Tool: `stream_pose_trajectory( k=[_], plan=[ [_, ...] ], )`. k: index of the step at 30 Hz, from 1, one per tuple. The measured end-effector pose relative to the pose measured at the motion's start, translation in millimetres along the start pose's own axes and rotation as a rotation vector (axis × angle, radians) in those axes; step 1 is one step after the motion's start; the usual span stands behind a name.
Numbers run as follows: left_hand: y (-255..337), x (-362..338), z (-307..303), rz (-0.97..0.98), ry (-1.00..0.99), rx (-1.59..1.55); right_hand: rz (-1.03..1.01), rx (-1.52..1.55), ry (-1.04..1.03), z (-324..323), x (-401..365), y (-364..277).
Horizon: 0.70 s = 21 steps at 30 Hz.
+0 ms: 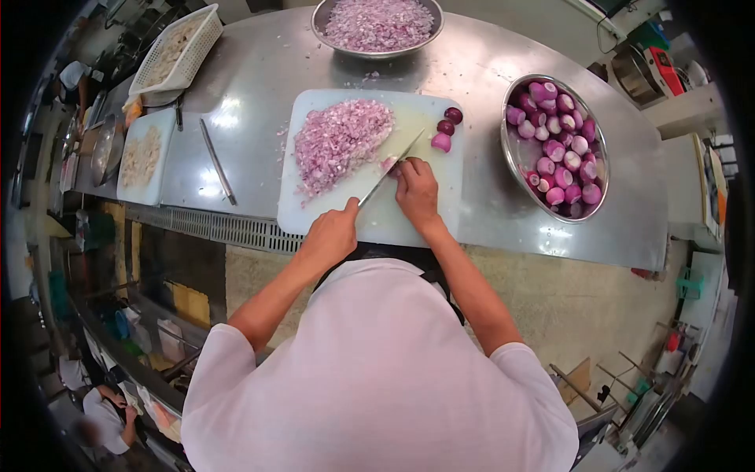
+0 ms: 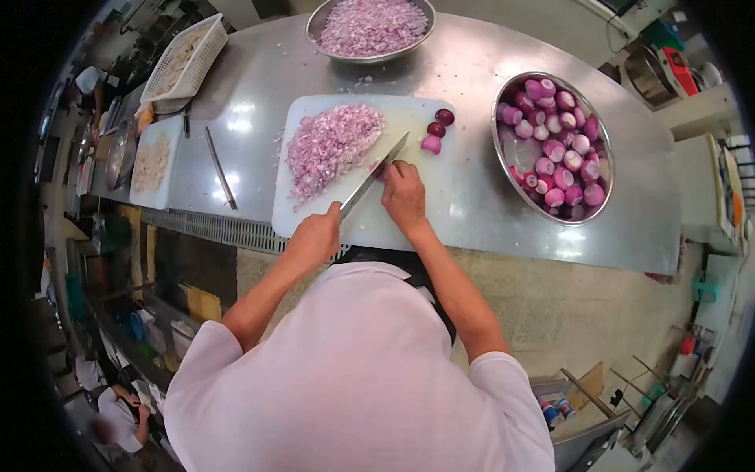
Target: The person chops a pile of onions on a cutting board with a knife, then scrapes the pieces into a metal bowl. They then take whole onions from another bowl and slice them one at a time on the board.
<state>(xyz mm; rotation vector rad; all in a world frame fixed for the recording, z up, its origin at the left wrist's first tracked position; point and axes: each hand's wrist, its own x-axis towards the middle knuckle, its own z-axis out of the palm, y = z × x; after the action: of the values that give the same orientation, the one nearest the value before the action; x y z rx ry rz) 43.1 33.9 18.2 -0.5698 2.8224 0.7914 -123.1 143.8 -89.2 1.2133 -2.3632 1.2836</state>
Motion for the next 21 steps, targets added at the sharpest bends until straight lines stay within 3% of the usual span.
stream_pose_trajectory(
  k=[13, 19, 21],
  plan=[
    [-16.3, -0.5, 17.0, 0.043, -0.009, 0.015, 0.013, 0.03, 0.008, 0.7, -4.5, -1.2],
    [-12.8, -3.2, 2.3, 0.022, 0.076, -0.078, 0.024, 0.052, 0.039, -2.4, 3.8, -8.7],
    [-19.1, 2.6, 5.5, 0.024, 0.087, 0.007, 0.117, 0.134, -0.005, -3.5, 6.2, -11.4]
  ],
)
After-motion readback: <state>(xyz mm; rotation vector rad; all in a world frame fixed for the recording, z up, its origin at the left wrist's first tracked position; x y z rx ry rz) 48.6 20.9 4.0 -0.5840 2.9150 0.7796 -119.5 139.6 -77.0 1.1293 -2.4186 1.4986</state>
